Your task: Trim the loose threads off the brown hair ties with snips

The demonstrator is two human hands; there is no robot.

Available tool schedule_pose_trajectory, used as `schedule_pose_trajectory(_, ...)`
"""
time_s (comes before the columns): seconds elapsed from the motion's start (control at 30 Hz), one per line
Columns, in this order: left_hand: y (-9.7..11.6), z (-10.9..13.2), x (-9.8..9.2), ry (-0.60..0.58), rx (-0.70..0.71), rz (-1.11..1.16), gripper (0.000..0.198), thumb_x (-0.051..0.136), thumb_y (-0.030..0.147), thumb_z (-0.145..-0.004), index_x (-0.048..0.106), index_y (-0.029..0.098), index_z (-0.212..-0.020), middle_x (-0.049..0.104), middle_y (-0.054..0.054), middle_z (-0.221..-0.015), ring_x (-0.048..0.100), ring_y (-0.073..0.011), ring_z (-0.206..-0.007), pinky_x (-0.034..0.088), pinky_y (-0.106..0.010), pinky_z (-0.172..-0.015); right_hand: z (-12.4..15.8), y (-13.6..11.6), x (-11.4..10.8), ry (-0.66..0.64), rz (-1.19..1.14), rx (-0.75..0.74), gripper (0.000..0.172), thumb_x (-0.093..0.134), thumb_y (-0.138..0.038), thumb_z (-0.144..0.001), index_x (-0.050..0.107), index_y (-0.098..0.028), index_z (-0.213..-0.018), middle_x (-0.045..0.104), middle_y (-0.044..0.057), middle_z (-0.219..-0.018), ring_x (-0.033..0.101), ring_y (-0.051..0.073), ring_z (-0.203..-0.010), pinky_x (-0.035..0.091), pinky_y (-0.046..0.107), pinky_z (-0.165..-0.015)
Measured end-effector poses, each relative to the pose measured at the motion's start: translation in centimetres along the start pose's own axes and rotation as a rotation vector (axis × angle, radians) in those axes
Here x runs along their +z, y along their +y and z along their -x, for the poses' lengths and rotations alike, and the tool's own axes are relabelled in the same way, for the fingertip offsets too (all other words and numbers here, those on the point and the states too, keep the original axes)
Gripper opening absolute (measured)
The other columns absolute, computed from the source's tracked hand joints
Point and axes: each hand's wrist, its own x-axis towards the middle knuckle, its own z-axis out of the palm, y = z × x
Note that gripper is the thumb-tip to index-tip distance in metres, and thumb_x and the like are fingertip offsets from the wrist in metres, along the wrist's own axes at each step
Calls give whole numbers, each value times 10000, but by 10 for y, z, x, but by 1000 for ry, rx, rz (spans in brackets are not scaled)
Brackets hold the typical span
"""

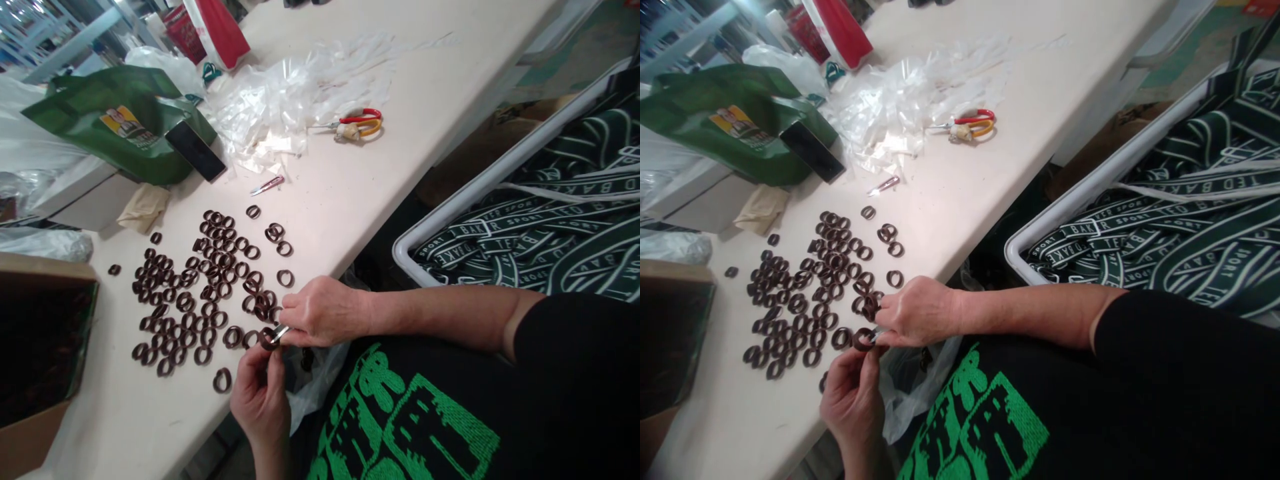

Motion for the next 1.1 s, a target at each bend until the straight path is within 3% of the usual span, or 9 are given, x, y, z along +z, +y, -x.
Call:
schedule_pose_trajectory(0.17, -7, 0, -3, 8, 38, -83, 213, 809, 270, -707, 716, 210, -889, 730, -18, -892, 664, -156, -804, 535, -275, -856, 0, 2, -1, -52, -25, 23, 397, 452, -492, -1000, 600, -161, -838, 648, 36, -823, 552, 132, -632, 189, 317, -516)
schedule_pose_trajectory(0.4, 0, 3, 6, 32, 98, -16, 159, 779, 228, -739, 723, 215, -888, 729, 1, -889, 672, -137, -802, 548, -249, -843, -1, 5, 2, -53, -194, 58, 397, 502, -476, -985, 622, -158, -780, 665, 20, -802, 588, 137, -722, 239, 278, -519)
schedule_pose_trajectory(0.6, -1, 4, 11, 118, 50, 57, 157, 789, 232, -731, 711, 199, -862, 723, 5, -878, 679, -133, -781, 559, -255, -829, 2, 4, 8, -12, -295, 67, 363, 520, -430, -985, 631, -157, -774, 663, 13, -765, 592, 137, -740, 305, 250, -562)
schedule_pose_trajectory(0.87, 0, 7, 13, 128, 74, 53, 149, 784, 222, -739, 712, 198, -866, 721, 6, -880, 670, -123, -799, 548, -239, -830, 6, -3, 5, 26, -176, 107, 399, 475, -470, -991, 601, -163, -769, 633, 23, -769, 529, 134, -651, 219, 278, -515)
schedule_pose_trajectory(1.1, -1, 9, 13, 123, 116, 36, 161, 795, 221, -724, 709, 207, -859, 715, 11, -870, 668, -132, -801, 546, -266, -853, 6, 4, 8, 6, -364, 83, 357, 548, -426, -972, 637, -159, -753, 654, 17, -773, 570, 127, -737, 320, 241, -571)
